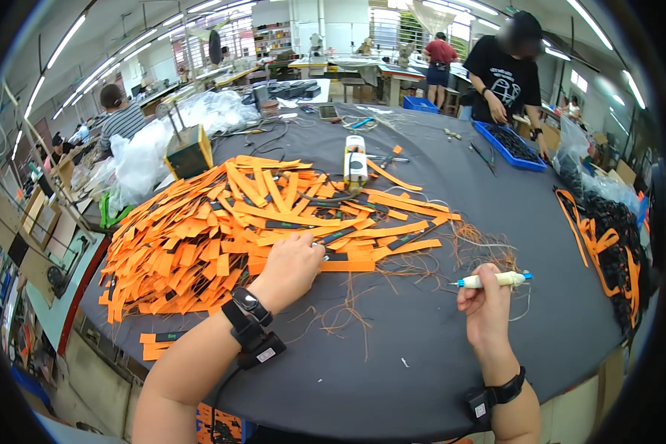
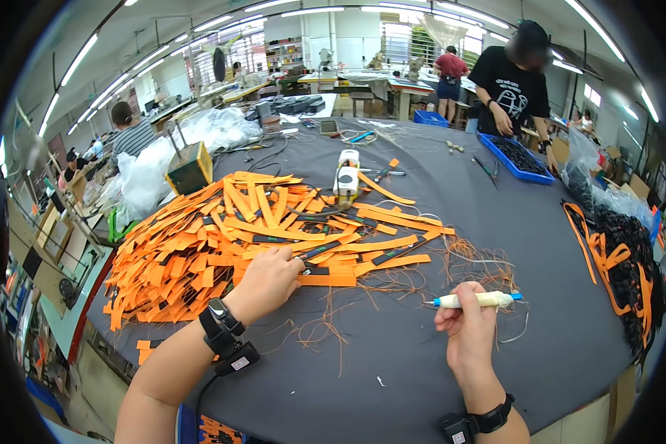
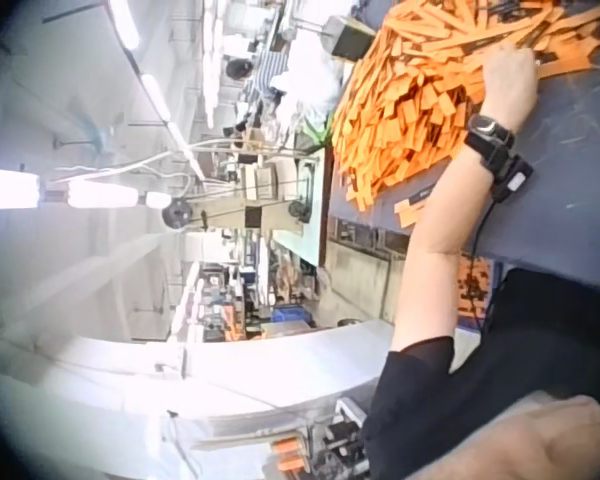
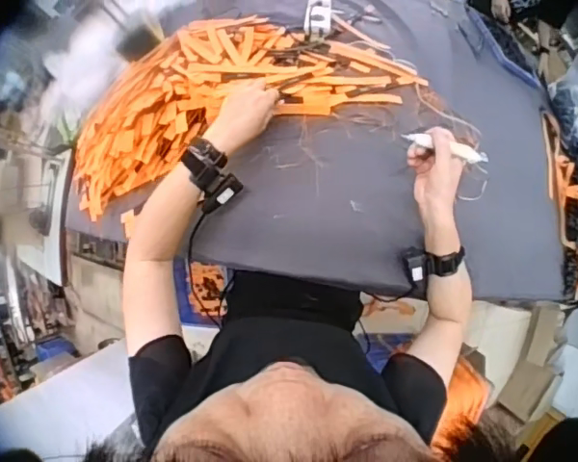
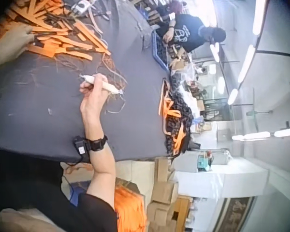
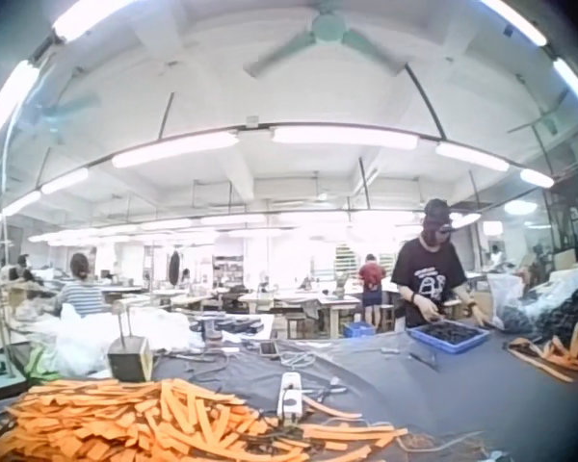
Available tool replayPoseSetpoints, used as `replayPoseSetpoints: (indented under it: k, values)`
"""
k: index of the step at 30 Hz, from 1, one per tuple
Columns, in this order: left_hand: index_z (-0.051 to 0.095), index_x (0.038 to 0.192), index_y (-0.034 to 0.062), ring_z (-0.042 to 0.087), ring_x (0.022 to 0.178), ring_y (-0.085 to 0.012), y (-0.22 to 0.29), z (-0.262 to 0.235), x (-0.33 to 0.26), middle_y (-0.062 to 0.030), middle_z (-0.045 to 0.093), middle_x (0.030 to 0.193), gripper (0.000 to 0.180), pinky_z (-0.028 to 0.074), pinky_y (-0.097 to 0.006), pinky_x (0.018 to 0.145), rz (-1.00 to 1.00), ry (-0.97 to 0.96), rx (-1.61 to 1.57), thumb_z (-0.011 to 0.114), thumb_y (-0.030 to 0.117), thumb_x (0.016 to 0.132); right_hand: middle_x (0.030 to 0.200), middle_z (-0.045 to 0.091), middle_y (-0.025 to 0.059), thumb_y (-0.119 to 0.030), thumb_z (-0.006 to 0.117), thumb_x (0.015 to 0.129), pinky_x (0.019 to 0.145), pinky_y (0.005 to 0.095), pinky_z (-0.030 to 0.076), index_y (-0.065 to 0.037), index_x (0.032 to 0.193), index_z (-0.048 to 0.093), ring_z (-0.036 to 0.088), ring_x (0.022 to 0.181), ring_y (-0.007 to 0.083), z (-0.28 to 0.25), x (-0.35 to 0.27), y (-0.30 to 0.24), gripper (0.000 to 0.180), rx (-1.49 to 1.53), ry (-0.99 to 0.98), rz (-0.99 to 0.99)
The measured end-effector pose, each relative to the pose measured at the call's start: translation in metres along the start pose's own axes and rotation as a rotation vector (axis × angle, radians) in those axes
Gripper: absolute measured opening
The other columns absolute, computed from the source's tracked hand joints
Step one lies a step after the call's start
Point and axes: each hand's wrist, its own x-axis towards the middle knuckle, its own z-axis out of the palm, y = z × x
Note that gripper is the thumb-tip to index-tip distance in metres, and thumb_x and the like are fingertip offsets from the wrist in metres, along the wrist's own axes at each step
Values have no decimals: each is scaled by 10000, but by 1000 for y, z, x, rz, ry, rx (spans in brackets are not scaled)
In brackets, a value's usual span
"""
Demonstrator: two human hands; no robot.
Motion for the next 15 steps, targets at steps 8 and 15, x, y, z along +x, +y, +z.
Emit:
replayPoseSetpoints:
  k: [8, 15]
  values:
    - [564, 865, 54, 571, 872, -322, -2, 14, 2, -120, 579, 855, 221, 466, -423, 760, 47, 74, -26, 743, 139, 764, 688, 604, 37, -233, 592, 982, 479, 231, 477, -78, 907, 564, 610, 571, 117, 0, -1, -3, 174, 36, -33, 45]
    - [528, 917, 0, 628, 618, -196, 30, -65, 8, -101, 629, 787, 92, 518, -319, 549, -348, 248, -676, 613, 16, 887, 830, 689, 104, -374, 531, 1021, 526, 222, 505, -51, 1143, 543, 670, 648, 134, 2, -1, -19, 346, 8, -114, -65]
